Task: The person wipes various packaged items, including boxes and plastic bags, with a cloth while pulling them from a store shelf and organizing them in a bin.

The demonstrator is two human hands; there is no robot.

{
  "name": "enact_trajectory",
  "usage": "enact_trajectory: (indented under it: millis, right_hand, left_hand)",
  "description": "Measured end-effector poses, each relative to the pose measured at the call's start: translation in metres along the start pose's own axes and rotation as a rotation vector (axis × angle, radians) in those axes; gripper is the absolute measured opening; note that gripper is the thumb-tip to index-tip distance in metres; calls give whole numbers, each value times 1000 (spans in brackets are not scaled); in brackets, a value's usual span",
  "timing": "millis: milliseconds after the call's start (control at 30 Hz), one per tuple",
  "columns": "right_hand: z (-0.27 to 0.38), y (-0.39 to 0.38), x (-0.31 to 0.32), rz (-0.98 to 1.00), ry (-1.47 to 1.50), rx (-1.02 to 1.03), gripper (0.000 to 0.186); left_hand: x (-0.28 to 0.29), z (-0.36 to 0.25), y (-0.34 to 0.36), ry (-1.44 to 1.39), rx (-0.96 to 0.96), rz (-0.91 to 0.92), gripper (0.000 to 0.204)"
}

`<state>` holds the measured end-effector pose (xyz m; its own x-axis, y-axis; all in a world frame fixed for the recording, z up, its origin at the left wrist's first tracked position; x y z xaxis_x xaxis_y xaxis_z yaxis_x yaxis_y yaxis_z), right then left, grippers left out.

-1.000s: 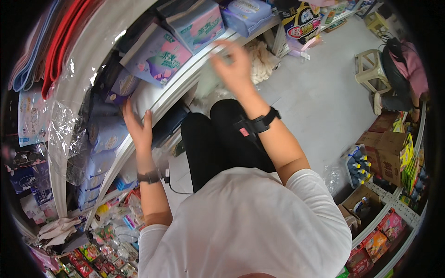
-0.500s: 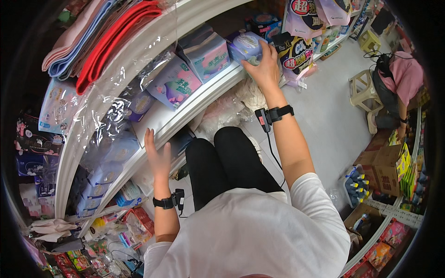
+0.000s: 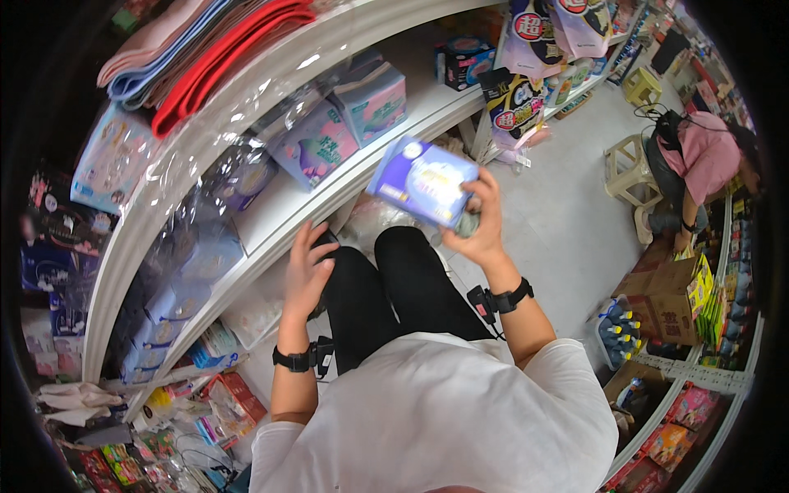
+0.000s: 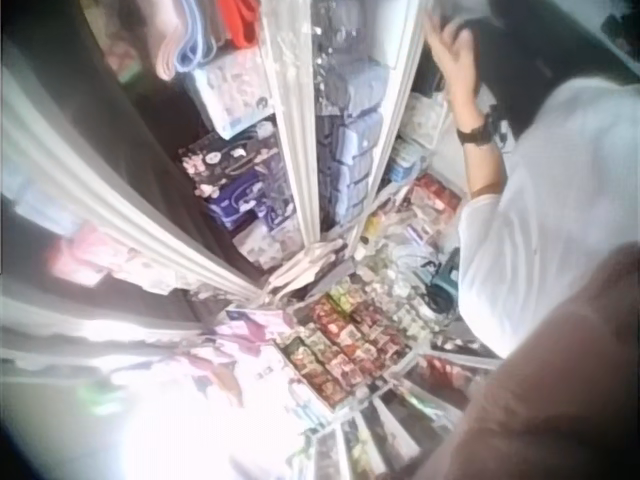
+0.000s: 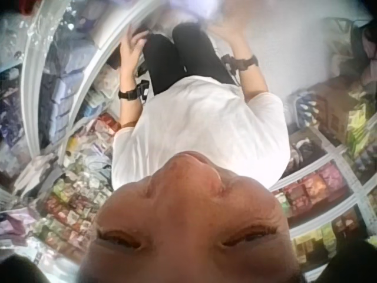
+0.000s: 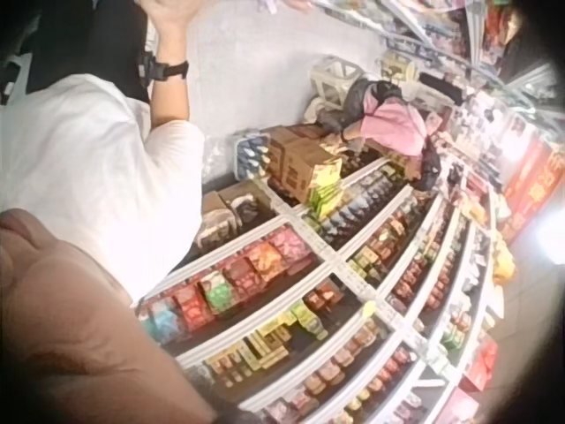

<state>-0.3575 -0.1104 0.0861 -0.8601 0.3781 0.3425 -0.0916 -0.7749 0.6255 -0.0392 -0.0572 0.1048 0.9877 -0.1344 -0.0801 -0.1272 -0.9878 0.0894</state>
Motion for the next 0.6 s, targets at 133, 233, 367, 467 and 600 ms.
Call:
enact_trajectory:
  millis: [133, 233, 367, 467, 600]
  right_hand:
    - [42, -13, -15, 252, 84, 172, 70]
    - [60, -16, -30, 346, 124, 240, 68]
    - [81, -11, -47, 394, 98, 342, 65]
    - [96, -7, -58, 532, 71, 279, 63]
    - [110, -4, -75, 679, 39, 203, 63]
  left_hand:
    - [-10, -3, -5, -173, 178, 72, 99]
    - [-6, 7, -17, -435, 201, 29, 91]
    - [4, 10, -34, -386, 148, -77, 78]
    - [13, 7, -39, -400, 64, -192, 71]
    - [24, 6, -47, -393, -78, -381, 68]
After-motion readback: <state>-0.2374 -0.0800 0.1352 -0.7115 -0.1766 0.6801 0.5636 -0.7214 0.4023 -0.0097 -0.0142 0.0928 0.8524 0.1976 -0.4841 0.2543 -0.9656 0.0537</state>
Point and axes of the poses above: each hand's wrist, its own y-axis towards the middle knuckle, its own x-axis out of the back of the hand, z = x × y, the point moved 1 cm from there along y, towards the middle knuckle, and after that the axes turned 10 degrees about -y, right-handed, at the moved point
